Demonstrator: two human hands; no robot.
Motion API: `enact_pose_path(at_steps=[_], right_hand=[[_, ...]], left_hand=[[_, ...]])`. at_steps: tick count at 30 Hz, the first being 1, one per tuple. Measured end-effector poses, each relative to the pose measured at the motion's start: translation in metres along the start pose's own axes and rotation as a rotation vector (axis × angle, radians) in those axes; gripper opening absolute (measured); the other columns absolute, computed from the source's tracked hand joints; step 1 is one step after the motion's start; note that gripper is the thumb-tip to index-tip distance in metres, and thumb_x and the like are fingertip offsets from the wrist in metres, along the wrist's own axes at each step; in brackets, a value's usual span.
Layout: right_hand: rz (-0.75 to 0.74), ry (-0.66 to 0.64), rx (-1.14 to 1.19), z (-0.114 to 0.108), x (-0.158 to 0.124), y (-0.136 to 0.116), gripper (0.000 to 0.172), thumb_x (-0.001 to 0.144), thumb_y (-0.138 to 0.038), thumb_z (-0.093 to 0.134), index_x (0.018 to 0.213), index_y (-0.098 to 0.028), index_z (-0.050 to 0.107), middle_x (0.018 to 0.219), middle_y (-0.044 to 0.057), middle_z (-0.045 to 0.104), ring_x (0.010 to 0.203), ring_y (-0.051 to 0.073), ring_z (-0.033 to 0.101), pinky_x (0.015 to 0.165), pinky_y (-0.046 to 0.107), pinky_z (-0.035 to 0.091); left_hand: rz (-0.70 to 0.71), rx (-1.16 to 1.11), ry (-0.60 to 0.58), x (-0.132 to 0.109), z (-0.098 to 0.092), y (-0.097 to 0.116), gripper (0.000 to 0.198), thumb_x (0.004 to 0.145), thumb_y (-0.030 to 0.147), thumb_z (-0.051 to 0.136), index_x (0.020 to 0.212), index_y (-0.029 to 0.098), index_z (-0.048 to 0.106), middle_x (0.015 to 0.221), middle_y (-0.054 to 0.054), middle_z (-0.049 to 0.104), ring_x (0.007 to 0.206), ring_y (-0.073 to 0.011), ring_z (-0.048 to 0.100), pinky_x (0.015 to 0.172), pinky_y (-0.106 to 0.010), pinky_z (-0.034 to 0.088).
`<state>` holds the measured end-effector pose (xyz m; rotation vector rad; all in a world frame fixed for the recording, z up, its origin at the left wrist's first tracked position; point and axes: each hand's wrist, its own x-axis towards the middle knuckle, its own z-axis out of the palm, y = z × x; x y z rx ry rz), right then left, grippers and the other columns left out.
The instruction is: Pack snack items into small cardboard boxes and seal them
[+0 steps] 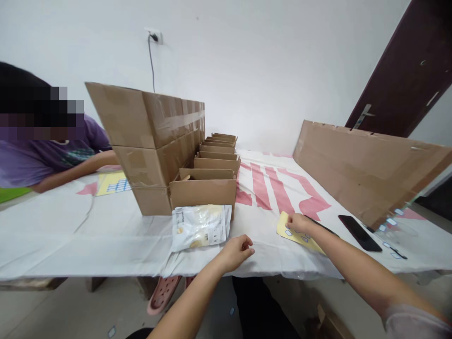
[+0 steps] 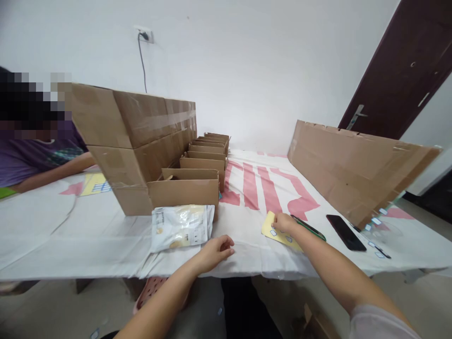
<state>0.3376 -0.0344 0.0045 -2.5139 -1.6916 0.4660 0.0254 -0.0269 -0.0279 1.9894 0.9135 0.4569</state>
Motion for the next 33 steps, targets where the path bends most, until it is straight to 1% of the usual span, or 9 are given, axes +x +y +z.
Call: enact_pose_path(at_steps=[3,5,10,15,18,20,23,26,33], right_hand=[[-0.052,0.124,-0.044,-0.002,-0.004,-0.004,0.025,0.073,-0.025,0.071,0.095,-0.016,0.061,0.086,0.007,0.067,0.079,0.022,0.061,0.068,0.032,0.043],[-0.127,0.206,-0.051,-0.003,-0.010,-0.008,0.018,0.078,-0.022,0.063,0.095,-0.016,0.061,0.092,0.010,0.067,0.088,0.025,0.060,0.072,0.033,0.042],[-0.435,0.283,-0.002,0.020,-0.044,-0.033,0.013,0.086,-0.019,0.047,0.086,-0.020,0.060,0.091,0.007,0.065,0.090,0.021,0.058,0.081,0.033,0.043],[-0.830,0.292,-0.019,0.068,-0.074,-0.065,0.015,0.086,-0.015,0.046,0.088,-0.021,0.060,0.091,0.008,0.063,0.086,0.023,0.056,0.078,0.036,0.046],[-0.840,0.373,-0.052,0.087,-0.075,-0.074,0.018,0.088,-0.013,0.041,0.087,-0.020,0.058,0.091,0.009,0.061,0.085,0.024,0.054,0.076,0.039,0.046],[-0.823,0.403,-0.029,0.093,-0.072,-0.075,0.017,0.089,-0.013,0.041,0.085,-0.020,0.056,0.089,0.008,0.060,0.084,0.024,0.053,0.076,0.039,0.046],[-0.824,0.401,0.021,0.095,-0.068,-0.072,0.013,0.088,-0.014,0.043,0.085,-0.020,0.054,0.088,0.007,0.058,0.083,0.023,0.052,0.075,0.040,0.046],[-0.836,0.401,0.053,0.096,-0.068,-0.069,0.013,0.089,-0.015,0.043,0.086,-0.020,0.054,0.088,0.007,0.058,0.083,0.023,0.052,0.076,0.041,0.046],[-0.868,0.397,0.064,0.102,-0.063,-0.065,0.011,0.091,-0.020,0.044,0.087,-0.021,0.055,0.089,0.007,0.058,0.084,0.023,0.053,0.076,0.041,0.046]], left_hand=[[0.000,0.015,-0.001,-0.004,-0.005,0.005,0.026,0.078,0.036,0.056,0.095,0.019,0.064,0.082,-0.002,0.067,0.073,-0.0180,0.059,0.066,-0.027,0.042],[0.028,0.031,-0.012,-0.010,-0.013,0.011,0.027,0.078,0.037,0.058,0.098,0.020,0.065,0.086,-0.003,0.068,0.075,-0.0186,0.060,0.068,-0.028,0.043],[0.056,0.120,0.035,-0.030,-0.053,0.028,0.030,0.074,0.036,0.065,0.101,0.024,0.065,0.082,0.000,0.067,0.075,-0.0195,0.061,0.067,-0.028,0.041],[-0.095,0.354,0.481,-0.048,-0.104,0.022,0.019,0.074,0.029,0.065,0.091,0.022,0.059,0.085,-0.002,0.063,0.081,-0.0219,0.060,0.075,-0.031,0.042],[-0.290,0.510,0.759,-0.057,-0.127,0.007,0.031,0.074,0.035,0.067,0.097,0.018,0.054,0.100,-0.009,0.061,0.098,-0.0282,0.058,0.084,-0.036,0.043],[-0.431,0.526,0.845,-0.061,-0.138,-0.005,0.050,0.073,0.041,0.069,0.110,0.014,0.049,0.113,-0.016,0.058,0.110,-0.0331,0.055,0.089,-0.040,0.043],[-0.487,0.345,0.781,-0.062,-0.143,-0.024,0.076,0.074,0.048,0.068,0.130,0.010,0.035,0.129,-0.024,0.052,0.122,-0.0356,0.051,0.095,-0.042,0.041],[-0.401,0.132,0.694,-0.053,-0.140,-0.041,0.076,0.077,0.046,0.065,0.134,0.009,0.031,0.135,-0.025,0.051,0.126,-0.0335,0.049,0.099,-0.040,0.039],[-0.382,0.012,0.804,-0.027,-0.127,-0.069,0.074,0.073,0.033,0.070,0.134,0.012,0.034,0.134,-0.021,0.054,0.124,-0.0290,0.053,0.101,-0.036,0.039]])
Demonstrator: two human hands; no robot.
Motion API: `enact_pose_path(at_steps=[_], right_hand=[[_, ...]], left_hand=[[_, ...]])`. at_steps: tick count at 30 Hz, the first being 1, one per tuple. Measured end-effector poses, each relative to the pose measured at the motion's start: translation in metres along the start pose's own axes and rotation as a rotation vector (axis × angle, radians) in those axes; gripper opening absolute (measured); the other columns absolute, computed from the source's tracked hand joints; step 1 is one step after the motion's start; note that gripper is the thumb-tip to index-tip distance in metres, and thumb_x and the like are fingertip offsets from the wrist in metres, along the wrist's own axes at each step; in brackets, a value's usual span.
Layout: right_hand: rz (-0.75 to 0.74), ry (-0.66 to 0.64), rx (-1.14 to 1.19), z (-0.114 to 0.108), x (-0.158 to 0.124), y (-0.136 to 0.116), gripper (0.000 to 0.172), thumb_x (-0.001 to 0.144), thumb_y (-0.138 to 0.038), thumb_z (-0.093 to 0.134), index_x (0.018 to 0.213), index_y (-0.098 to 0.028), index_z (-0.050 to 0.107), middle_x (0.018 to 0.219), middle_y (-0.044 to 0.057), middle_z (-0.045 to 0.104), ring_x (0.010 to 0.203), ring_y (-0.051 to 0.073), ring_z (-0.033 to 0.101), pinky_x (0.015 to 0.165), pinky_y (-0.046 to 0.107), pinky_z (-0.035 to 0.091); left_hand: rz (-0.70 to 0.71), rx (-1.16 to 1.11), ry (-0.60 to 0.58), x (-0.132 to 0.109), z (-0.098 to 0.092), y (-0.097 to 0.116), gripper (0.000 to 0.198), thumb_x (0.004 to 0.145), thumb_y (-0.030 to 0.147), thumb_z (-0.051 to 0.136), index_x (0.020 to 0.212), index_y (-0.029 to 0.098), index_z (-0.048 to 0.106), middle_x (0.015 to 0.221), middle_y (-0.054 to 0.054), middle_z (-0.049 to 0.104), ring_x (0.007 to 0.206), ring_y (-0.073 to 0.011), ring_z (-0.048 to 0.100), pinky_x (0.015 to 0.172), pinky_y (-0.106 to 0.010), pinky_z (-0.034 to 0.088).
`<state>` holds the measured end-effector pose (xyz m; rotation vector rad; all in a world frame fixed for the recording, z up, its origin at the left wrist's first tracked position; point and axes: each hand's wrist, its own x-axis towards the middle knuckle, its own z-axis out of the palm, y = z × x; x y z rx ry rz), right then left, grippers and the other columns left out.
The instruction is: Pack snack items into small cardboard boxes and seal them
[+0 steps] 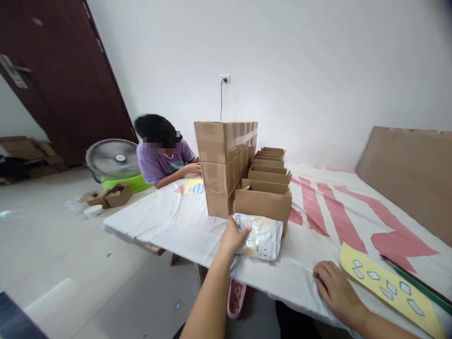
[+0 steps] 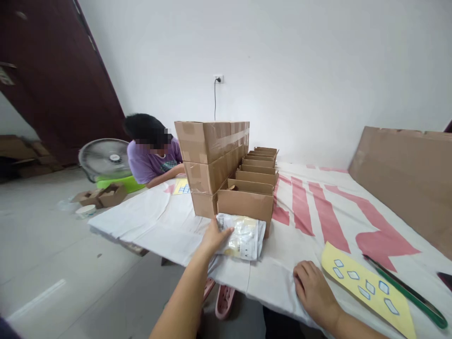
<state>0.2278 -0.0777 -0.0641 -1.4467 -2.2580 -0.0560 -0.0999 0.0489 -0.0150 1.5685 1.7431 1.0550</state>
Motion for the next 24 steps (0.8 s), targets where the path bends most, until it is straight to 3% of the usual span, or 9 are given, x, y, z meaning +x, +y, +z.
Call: enact_pose_path(at_steps=[5,10,11,13,16,18,21,24], right_hand=[[-0.010,0.022,-0.008,0.001,0.002,0.002,0.011,0.091,-0.021,0.045,0.087,-0.021,0.056,0.088,0.007,0.058,0.083,0.023,0.054,0.075,0.040,0.047],[-0.006,0.020,-0.007,0.000,-0.001,0.002,0.010,0.090,-0.022,0.046,0.086,-0.022,0.055,0.086,0.006,0.059,0.082,0.023,0.054,0.074,0.040,0.047],[-0.002,0.019,-0.007,0.001,-0.001,0.002,0.010,0.090,-0.022,0.046,0.086,-0.022,0.055,0.086,0.006,0.059,0.082,0.023,0.054,0.074,0.040,0.047],[0.006,0.017,-0.007,0.002,-0.002,0.003,0.010,0.091,-0.023,0.046,0.086,-0.021,0.055,0.086,0.006,0.059,0.082,0.023,0.054,0.074,0.040,0.047],[0.008,0.010,-0.006,0.003,-0.001,0.003,0.010,0.091,-0.023,0.046,0.087,-0.021,0.055,0.087,0.006,0.058,0.083,0.023,0.054,0.075,0.041,0.047],[0.007,0.005,-0.004,0.002,0.000,0.002,0.011,0.091,-0.022,0.045,0.086,-0.022,0.055,0.087,0.006,0.058,0.082,0.023,0.054,0.074,0.041,0.047],[0.011,0.005,-0.004,0.001,0.001,0.000,0.011,0.091,-0.021,0.044,0.086,-0.022,0.054,0.086,0.006,0.058,0.081,0.023,0.054,0.074,0.040,0.047],[0.016,0.002,0.002,0.000,0.000,-0.001,0.011,0.090,-0.020,0.044,0.086,-0.022,0.054,0.086,0.006,0.057,0.082,0.023,0.054,0.074,0.041,0.047]], left_hand=[[0.045,-0.050,-0.010,-0.001,0.001,0.001,0.073,0.075,0.028,0.069,0.137,0.012,0.033,0.136,-0.018,0.053,0.126,-0.0247,0.052,0.102,-0.032,0.039],[0.000,0.389,0.125,-0.037,-0.017,0.041,0.097,0.076,0.036,0.069,0.149,0.009,0.012,0.156,-0.027,0.016,0.138,-0.0412,0.031,0.105,-0.049,0.036],[0.040,0.460,0.087,-0.047,-0.020,0.050,0.102,0.072,0.036,0.073,0.151,0.014,0.011,0.158,-0.024,0.012,0.138,-0.0434,0.030,0.104,-0.051,0.037],[0.106,0.568,-0.113,-0.064,-0.022,0.064,0.113,0.061,0.033,0.082,0.151,0.028,0.015,0.161,-0.014,0.011,0.138,-0.0456,0.029,0.101,-0.054,0.041],[0.098,0.731,-0.336,-0.079,-0.011,0.072,0.130,0.045,0.022,0.090,0.149,0.041,0.015,0.162,-0.005,0.006,0.139,-0.0490,0.024,0.093,-0.060,0.046],[0.089,0.804,-0.327,-0.080,0.001,0.069,0.123,0.053,0.016,0.086,0.149,0.042,0.014,0.162,-0.005,0.003,0.139,-0.0501,0.021,0.088,-0.062,0.048],[0.101,0.809,-0.193,-0.073,0.017,0.060,0.087,0.077,0.009,0.061,0.148,0.043,0.022,0.162,-0.005,0.009,0.137,-0.0479,0.028,0.085,-0.059,0.050],[0.126,0.764,-0.076,-0.063,0.026,0.048,0.077,0.084,0.004,0.045,0.147,0.044,0.024,0.162,-0.005,0.011,0.138,-0.0455,0.029,0.090,-0.057,0.048]])
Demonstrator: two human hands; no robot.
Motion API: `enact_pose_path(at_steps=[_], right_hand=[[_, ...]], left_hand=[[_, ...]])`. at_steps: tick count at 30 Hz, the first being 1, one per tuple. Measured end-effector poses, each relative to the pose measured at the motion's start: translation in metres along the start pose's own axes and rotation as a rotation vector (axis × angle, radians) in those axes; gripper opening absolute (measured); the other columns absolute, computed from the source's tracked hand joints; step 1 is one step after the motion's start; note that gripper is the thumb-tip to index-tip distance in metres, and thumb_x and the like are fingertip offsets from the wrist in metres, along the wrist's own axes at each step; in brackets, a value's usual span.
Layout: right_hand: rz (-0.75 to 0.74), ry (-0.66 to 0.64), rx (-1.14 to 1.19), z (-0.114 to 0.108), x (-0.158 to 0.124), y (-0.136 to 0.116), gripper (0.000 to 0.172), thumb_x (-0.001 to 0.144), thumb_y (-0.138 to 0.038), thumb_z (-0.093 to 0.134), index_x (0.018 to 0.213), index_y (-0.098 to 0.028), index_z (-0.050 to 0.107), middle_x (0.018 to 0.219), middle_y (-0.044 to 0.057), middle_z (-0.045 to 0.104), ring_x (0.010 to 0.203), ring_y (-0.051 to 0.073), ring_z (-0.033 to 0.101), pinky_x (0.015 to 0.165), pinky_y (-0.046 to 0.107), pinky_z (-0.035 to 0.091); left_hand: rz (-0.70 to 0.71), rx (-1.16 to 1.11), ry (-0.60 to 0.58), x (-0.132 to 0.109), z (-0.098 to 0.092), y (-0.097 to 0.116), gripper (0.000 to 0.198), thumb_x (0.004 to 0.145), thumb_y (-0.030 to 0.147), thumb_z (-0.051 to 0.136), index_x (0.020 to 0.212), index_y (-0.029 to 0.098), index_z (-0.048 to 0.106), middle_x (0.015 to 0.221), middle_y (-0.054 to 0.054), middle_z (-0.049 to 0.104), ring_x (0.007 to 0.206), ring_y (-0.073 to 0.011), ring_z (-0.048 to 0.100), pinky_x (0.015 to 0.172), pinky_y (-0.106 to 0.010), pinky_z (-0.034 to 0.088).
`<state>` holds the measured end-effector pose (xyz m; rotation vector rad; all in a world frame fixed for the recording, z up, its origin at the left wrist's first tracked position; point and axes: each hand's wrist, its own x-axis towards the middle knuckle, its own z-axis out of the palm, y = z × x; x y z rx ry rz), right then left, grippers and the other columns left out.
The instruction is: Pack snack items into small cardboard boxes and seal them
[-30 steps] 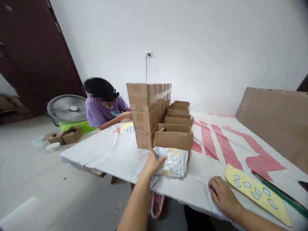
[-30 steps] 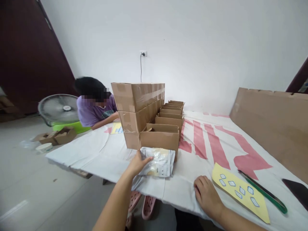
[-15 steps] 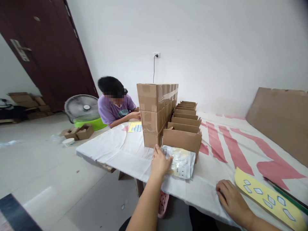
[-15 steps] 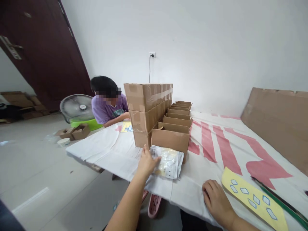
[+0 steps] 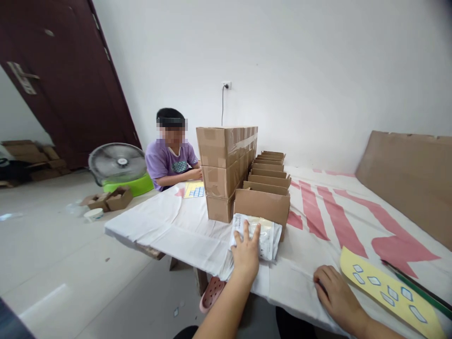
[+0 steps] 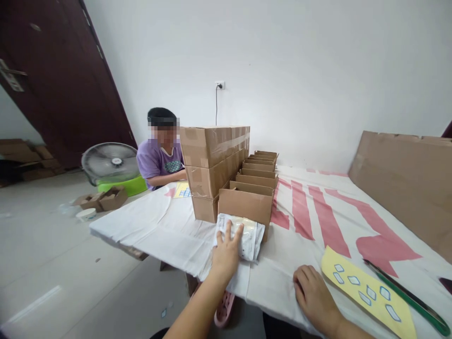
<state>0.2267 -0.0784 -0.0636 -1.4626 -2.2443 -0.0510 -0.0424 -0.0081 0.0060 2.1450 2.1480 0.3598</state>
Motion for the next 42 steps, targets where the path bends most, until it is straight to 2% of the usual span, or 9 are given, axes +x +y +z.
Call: enact_pose_path(at_steps=[12,20,24,30,33,36,39,42], right_hand=[[0.016,-0.018,0.023,0.001,0.001,-0.001,0.011,0.090,-0.018,0.043,0.086,-0.021,0.053,0.089,0.007,0.056,0.084,0.023,0.052,0.076,0.042,0.046],[0.017,0.029,0.013,0.002,0.001,-0.003,0.012,0.087,-0.013,0.045,0.085,-0.021,0.053,0.087,0.005,0.057,0.081,0.022,0.052,0.073,0.039,0.045],[0.016,0.055,0.002,0.002,0.001,-0.004,0.014,0.084,-0.010,0.046,0.084,-0.021,0.053,0.087,0.005,0.057,0.081,0.022,0.052,0.072,0.038,0.045],[0.014,0.071,-0.008,0.004,0.000,-0.004,0.016,0.083,-0.008,0.044,0.082,-0.021,0.052,0.086,0.005,0.056,0.080,0.022,0.052,0.072,0.038,0.043],[0.007,0.082,-0.002,0.004,0.001,-0.003,0.015,0.084,-0.009,0.045,0.082,-0.021,0.052,0.085,0.005,0.057,0.080,0.022,0.052,0.072,0.037,0.043],[-0.001,0.070,0.011,0.002,0.002,-0.003,0.013,0.085,-0.011,0.044,0.083,-0.021,0.053,0.086,0.005,0.057,0.081,0.022,0.052,0.073,0.037,0.043],[-0.013,0.065,0.014,0.002,0.001,0.000,0.011,0.086,-0.014,0.045,0.082,-0.021,0.053,0.085,0.006,0.057,0.080,0.022,0.052,0.071,0.038,0.042],[-0.032,0.080,0.024,0.005,0.001,0.004,0.010,0.086,-0.017,0.047,0.082,-0.021,0.054,0.084,0.006,0.057,0.079,0.023,0.052,0.071,0.038,0.042]], left_hand=[[-0.019,-0.089,0.171,0.036,0.028,-0.008,0.084,0.080,0.004,0.051,0.146,0.048,0.021,0.162,0.001,0.010,0.142,-0.0401,0.020,0.102,-0.054,0.039],[-0.063,-0.078,0.108,0.049,0.021,0.002,0.083,0.081,0.003,0.048,0.147,0.046,0.021,0.163,0.000,0.006,0.143,-0.0401,0.017,0.103,-0.055,0.039],[-0.059,-0.088,0.132,0.060,0.023,0.005,0.082,0.081,0.004,0.046,0.147,0.045,0.021,0.163,-0.001,0.005,0.144,-0.0385,0.019,0.102,-0.057,0.039],[-0.038,-0.110,0.111,0.084,0.021,0.007,0.085,0.078,0.010,0.058,0.148,0.041,0.020,0.163,-0.006,0.001,0.145,-0.0382,0.015,0.105,-0.059,0.035],[-0.035,-0.120,0.105,0.091,0.017,0.008,0.085,0.079,0.011,0.058,0.148,0.040,0.019,0.162,-0.008,-0.001,0.146,-0.0377,0.013,0.107,-0.058,0.032],[-0.043,-0.115,0.139,0.091,0.019,0.009,0.081,0.082,0.007,0.050,0.150,0.036,0.017,0.162,-0.010,0.000,0.146,-0.0352,0.012,0.111,-0.056,0.028],[-0.046,-0.070,0.195,0.081,0.026,0.013,0.079,0.082,0.000,0.041,0.151,0.031,0.017,0.162,-0.010,0.005,0.147,-0.0321,0.011,0.114,-0.053,0.024],[0.058,-0.023,0.202,0.062,0.029,0.014,0.083,0.077,-0.003,0.040,0.151,0.027,0.020,0.162,-0.010,0.009,0.147,-0.0329,0.012,0.114,-0.053,0.023]])
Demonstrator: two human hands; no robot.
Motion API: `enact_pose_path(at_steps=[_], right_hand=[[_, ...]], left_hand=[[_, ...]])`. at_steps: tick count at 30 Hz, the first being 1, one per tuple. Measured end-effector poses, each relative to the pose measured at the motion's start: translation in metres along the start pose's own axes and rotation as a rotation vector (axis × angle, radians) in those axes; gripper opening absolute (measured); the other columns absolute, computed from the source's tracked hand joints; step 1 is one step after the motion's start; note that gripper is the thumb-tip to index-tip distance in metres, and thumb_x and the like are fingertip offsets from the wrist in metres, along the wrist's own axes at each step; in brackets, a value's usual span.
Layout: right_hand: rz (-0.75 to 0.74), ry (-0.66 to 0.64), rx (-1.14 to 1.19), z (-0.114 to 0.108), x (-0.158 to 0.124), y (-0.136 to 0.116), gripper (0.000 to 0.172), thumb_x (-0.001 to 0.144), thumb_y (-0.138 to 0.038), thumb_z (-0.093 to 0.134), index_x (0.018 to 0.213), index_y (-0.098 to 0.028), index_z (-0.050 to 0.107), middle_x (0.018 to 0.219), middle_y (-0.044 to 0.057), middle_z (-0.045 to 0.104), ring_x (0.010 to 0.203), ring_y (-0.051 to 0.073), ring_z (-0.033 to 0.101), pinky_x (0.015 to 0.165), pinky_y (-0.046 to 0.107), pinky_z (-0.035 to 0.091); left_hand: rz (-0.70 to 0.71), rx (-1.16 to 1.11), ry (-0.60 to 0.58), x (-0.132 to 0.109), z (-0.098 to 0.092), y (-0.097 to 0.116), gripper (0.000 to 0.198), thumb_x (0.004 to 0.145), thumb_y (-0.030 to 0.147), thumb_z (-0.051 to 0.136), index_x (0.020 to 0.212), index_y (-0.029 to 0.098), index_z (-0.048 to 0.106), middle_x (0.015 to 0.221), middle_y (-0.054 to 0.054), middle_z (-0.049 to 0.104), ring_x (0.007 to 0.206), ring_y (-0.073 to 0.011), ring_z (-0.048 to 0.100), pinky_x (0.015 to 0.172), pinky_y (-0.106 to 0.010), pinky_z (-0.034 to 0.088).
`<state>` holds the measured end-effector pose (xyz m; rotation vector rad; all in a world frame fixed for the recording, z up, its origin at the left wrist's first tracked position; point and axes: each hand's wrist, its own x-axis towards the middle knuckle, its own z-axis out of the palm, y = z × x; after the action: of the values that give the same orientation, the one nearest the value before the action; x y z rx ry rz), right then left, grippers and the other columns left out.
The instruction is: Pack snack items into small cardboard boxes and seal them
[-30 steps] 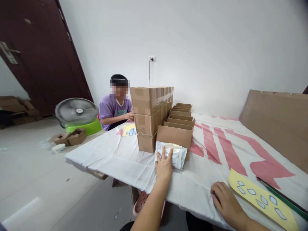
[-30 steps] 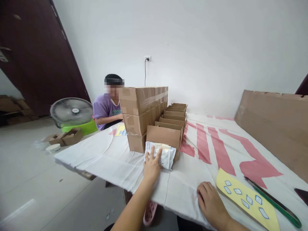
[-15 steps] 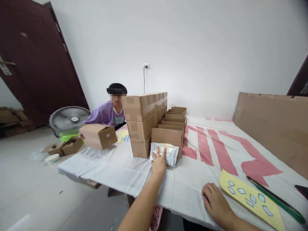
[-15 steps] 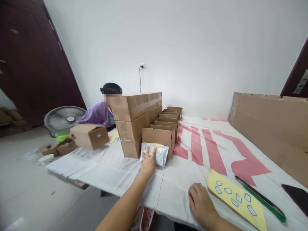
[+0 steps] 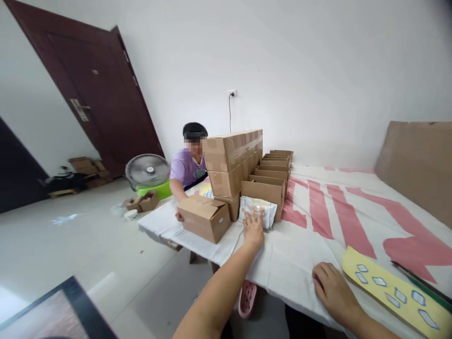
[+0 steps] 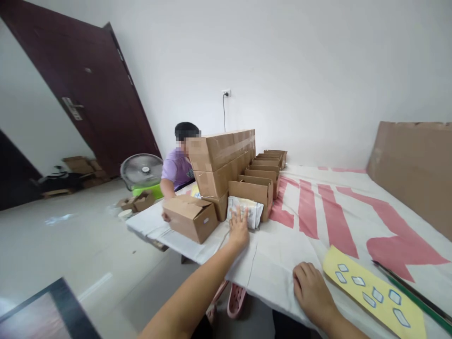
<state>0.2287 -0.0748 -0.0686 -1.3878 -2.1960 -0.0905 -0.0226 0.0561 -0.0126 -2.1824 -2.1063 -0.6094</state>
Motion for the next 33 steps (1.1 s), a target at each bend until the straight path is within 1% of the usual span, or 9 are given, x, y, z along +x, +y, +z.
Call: enact_pose_path(at_steps=[2,5,8,10,13,18,22,27,33], right_hand=[[-0.009,0.016,0.010,0.002,-0.001,0.002,0.009,0.086,-0.018,0.048,0.082,-0.022,0.055,0.083,0.005,0.058,0.079,0.023,0.052,0.071,0.037,0.041],[-0.011,0.027,0.021,0.003,-0.001,0.003,0.009,0.086,-0.020,0.048,0.081,-0.022,0.055,0.083,0.005,0.058,0.079,0.023,0.052,0.071,0.037,0.041],[-0.015,0.029,0.029,0.003,-0.001,0.003,0.009,0.087,-0.020,0.048,0.082,-0.021,0.056,0.083,0.006,0.058,0.079,0.023,0.053,0.071,0.037,0.041],[-0.021,0.040,0.024,0.002,-0.001,0.003,0.009,0.086,-0.020,0.048,0.082,-0.021,0.056,0.083,0.006,0.058,0.079,0.023,0.052,0.070,0.036,0.040],[-0.025,0.058,-0.003,0.002,-0.001,0.003,0.009,0.085,-0.019,0.048,0.080,-0.021,0.056,0.082,0.006,0.058,0.077,0.022,0.051,0.069,0.035,0.038],[-0.020,0.035,-0.038,-0.002,0.000,-0.002,0.011,0.084,-0.015,0.047,0.080,-0.020,0.055,0.082,0.006,0.057,0.080,0.022,0.049,0.071,0.035,0.036],[-0.002,0.011,-0.057,-0.004,0.000,-0.005,0.011,0.085,-0.014,0.047,0.081,-0.020,0.054,0.084,0.006,0.057,0.081,0.022,0.048,0.072,0.035,0.035],[0.004,0.004,-0.066,-0.005,0.000,-0.006,0.011,0.084,-0.011,0.047,0.080,-0.019,0.055,0.084,0.006,0.057,0.081,0.022,0.047,0.072,0.034,0.034],[0.080,-0.044,-0.054,-0.013,0.002,-0.013,0.011,0.085,-0.012,0.048,0.082,-0.018,0.056,0.088,0.008,0.057,0.087,0.023,0.047,0.079,0.035,0.035]], left_hand=[[0.150,0.008,0.003,-0.014,-0.011,-0.002,0.080,0.077,0.001,0.045,0.150,0.025,0.025,0.161,-0.009,0.014,0.146,-0.0328,0.014,0.114,-0.051,0.023],[0.330,0.031,0.091,-0.025,-0.046,-0.015,0.061,0.083,0.017,0.047,0.143,0.022,0.040,0.156,-0.008,0.030,0.144,-0.0282,0.022,0.115,-0.046,0.022],[0.266,0.082,0.213,-0.014,-0.095,-0.044,0.045,0.089,0.034,0.042,0.131,0.021,0.053,0.145,-0.009,0.046,0.140,-0.0252,0.030,0.115,-0.041,0.023],[0.105,0.134,0.216,0.002,-0.123,-0.071,0.044,0.093,0.039,0.034,0.127,0.021,0.055,0.143,-0.009,0.049,0.137,-0.0251,0.034,0.114,-0.041,0.024],[-0.172,0.249,-0.052,0.026,-0.147,-0.113,0.061,0.092,0.053,0.027,0.141,0.019,0.041,0.155,-0.012,0.031,0.144,-0.0346,0.018,0.113,-0.054,0.018],[-0.208,0.243,-0.281,0.038,-0.145,-0.142,0.070,0.089,0.063,0.024,0.148,0.025,0.029,0.158,-0.012,0.025,0.143,-0.0390,0.020,0.106,-0.066,0.022],[-0.197,0.236,-0.346,0.022,-0.141,-0.122,0.075,0.087,0.066,0.020,0.150,0.026,0.024,0.160,-0.011,0.019,0.145,-0.0384,0.017,0.106,-0.069,0.018],[-0.228,0.252,-0.372,-0.022,-0.147,-0.059,0.084,0.083,0.072,0.017,0.150,0.023,0.024,0.157,-0.018,0.022,0.140,-0.0465,0.022,0.097,-0.075,0.024],[0.093,0.270,-0.373,-0.067,-0.144,0.031,0.076,0.083,0.072,0.029,0.144,0.028,0.038,0.144,-0.017,0.045,0.127,-0.0447,0.039,0.094,-0.066,0.035]])
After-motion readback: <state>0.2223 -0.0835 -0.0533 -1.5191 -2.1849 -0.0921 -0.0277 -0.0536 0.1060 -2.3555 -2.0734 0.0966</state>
